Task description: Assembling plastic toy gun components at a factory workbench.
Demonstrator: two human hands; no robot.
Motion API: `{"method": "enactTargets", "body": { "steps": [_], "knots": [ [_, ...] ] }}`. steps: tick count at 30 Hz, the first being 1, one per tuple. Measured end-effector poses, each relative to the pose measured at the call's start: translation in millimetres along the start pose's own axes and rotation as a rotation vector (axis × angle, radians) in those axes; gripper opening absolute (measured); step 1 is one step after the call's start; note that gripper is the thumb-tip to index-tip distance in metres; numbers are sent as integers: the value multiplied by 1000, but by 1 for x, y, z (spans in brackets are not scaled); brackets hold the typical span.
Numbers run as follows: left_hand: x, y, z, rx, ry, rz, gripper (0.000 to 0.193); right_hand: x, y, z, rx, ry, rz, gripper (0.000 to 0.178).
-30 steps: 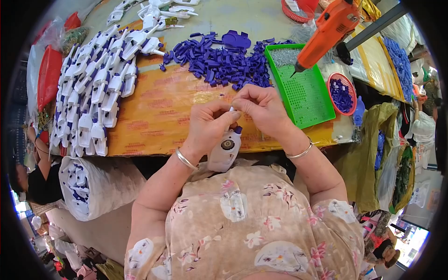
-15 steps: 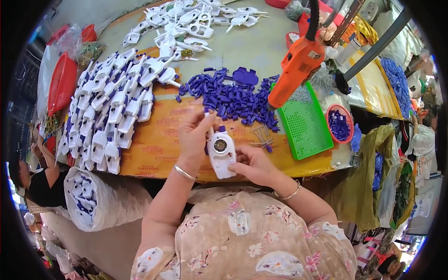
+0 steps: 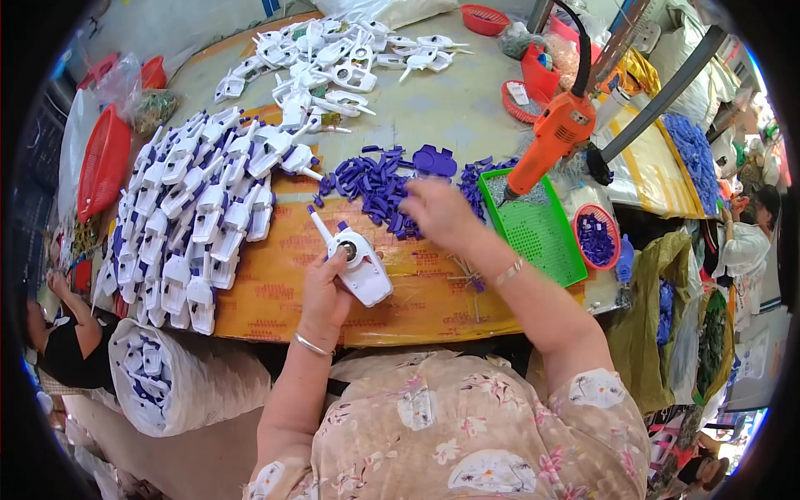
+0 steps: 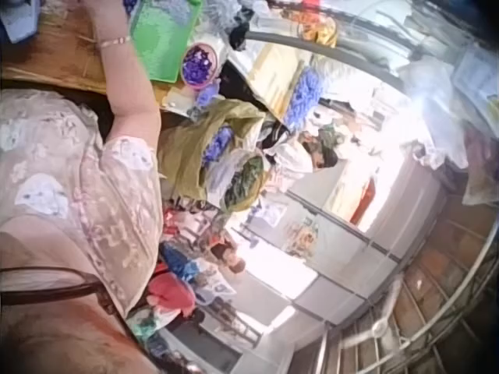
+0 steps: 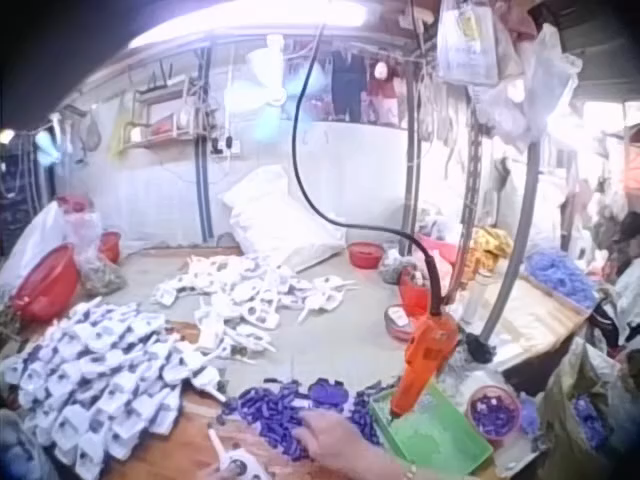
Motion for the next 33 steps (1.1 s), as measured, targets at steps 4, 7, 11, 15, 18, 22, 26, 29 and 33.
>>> {"method": "enactTargets", "body": {
  "steps": [4,7,11,15,18,22,26,29,33],
  "knots": [
    [5,-3,6,-14,97,46,32,-89,-40,16,-204,451,-322,16],
    [12,-2,11,3,301,85,33,-109,-43,22,-117,471,-461,17],
    [8,2,10,-17,228,59,30,-125,-53,19,-102,502,-433,14],
    [8,4,23,38,145,14,33,-66,-45,40,-335,404,-243,16],
    [3,-3,-3,2,176,-9,31,6,-8,50,-486,496,183,15],
    [5,-10,-5,29,286,-34,34,73,41,17,-358,379,368,18],
    [18,-17,-12,56,301,1,39,74,70,-10,-103,-66,190,40],
    [22,-15,-28,80,426,51,37,69,77,-2,-40,-238,101,45],
    [15,-8,-45,115,459,38,37,58,79,-10,-144,-307,98,39]
  ]
}}
Point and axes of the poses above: each hand's wrist, its own y-axis away from the middle knuckle, its own z-axis out of the back of the hand, x = y × z, the point moved 5 cm from there along -y, towards the middle knuckle, and after that the axes turned 11 degrees about x, right-handed, at the moved point
